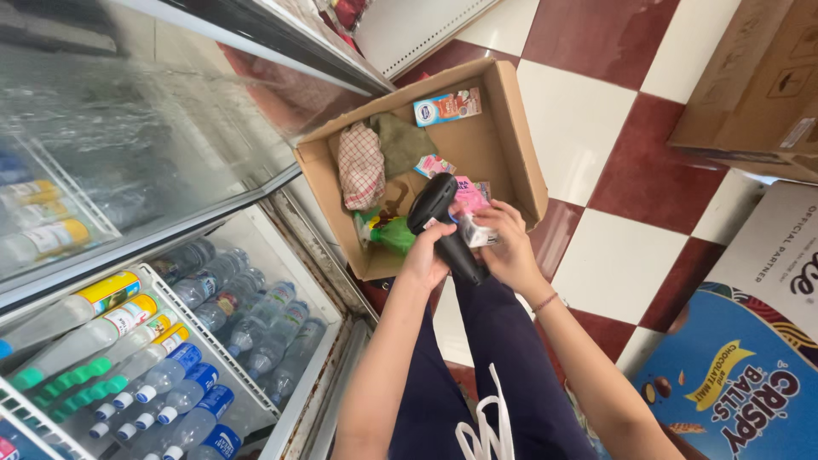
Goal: The person scans various drink cartons with a handheld device and places them back onto the shelves of a refrigerator.
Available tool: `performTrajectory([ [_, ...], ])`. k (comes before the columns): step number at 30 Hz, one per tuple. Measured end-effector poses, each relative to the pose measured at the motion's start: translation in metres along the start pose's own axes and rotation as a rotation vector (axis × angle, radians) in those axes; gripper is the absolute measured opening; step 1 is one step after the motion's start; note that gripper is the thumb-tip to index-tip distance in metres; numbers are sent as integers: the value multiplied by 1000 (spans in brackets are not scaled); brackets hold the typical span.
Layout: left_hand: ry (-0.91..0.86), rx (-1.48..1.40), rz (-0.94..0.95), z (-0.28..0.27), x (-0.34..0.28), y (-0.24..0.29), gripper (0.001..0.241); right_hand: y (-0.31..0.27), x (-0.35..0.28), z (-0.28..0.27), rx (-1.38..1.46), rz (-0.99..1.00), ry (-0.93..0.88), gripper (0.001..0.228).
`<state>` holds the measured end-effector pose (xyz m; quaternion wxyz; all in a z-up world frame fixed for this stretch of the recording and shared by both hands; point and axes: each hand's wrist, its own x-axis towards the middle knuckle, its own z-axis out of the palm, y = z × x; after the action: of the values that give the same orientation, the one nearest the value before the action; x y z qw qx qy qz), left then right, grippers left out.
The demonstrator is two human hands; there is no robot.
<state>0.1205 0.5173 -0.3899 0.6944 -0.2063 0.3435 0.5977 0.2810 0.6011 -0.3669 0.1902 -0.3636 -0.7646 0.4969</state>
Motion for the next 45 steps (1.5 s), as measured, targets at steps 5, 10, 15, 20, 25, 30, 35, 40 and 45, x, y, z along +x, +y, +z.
performTrajectory([
  [5, -94, 39, 86, 33, -57, 4, 54, -50, -6, -41, 167, -102, -90, 41],
  [10, -137, 192, 255, 36, -95, 5, 49, -86, -8, -41, 456, 86, -6, 30],
  [15, -273, 522, 347, 79, -159, 31, 47, -162, 18, -62, 915, 50, -85, 116],
  [20, -341, 672, 458, 123, -206, 43, 50, -184, 28, -73, 924, 78, -111, 106],
  [25, -277, 683, 546, 148, -244, 42, 44, -191, 33, -72, 1168, 19, -105, 82],
  [30, 20, 1112, 861, 179, -289, 47, 23, -220, 51, -77, 1259, -44, -11, 61],
  [35, 88, 1123, 911, 194, -305, 42, 17, -242, 67, -81, 1249, -67, 0, 65],
  [40, 95, 1197, 985, 195, -305, 43, 17, -242, 76, -77, 1231, -63, 18, 68],
  [45, 54, 1147, 970, 188, -303, 48, 17, -248, 82, -74, 1211, -53, 9, 68],
])
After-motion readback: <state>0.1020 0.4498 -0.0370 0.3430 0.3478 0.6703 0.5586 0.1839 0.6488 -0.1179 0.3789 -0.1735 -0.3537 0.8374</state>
